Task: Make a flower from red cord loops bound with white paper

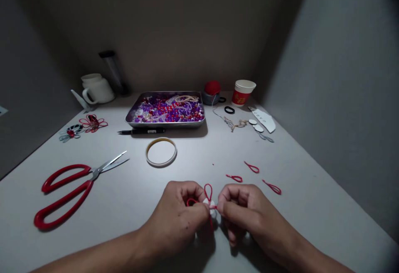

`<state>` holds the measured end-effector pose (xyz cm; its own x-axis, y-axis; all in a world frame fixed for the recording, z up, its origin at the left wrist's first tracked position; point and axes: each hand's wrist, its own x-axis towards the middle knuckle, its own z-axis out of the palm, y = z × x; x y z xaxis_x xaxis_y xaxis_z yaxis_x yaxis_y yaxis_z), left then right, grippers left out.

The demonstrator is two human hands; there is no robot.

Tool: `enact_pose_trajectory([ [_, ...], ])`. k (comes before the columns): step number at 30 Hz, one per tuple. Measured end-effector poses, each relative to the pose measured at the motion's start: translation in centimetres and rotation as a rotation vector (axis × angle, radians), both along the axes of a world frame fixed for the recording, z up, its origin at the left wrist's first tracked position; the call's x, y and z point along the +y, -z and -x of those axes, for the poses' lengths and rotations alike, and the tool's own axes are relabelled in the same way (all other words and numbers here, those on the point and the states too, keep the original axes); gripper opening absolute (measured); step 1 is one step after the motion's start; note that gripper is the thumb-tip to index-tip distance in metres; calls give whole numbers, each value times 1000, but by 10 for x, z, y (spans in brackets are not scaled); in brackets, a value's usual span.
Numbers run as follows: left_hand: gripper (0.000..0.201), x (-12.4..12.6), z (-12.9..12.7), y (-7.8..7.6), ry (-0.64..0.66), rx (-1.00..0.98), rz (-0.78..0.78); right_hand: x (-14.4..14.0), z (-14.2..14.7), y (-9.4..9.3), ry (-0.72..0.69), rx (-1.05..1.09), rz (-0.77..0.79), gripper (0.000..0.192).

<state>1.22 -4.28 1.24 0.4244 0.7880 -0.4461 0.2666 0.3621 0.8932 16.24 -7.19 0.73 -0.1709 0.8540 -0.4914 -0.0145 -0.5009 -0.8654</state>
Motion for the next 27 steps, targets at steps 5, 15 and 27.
enact_pose_trajectory([
  [5,6,0,1,0,13,-47,25,2,-5,5,60,76,-2,9],
  [15,13,2,0,3,78,-39,39,1,-1,0,-8,-62,-41,11],
  [27,39,12,7,3,221,-152,90,3,-10,6,18,200,43,7],
])
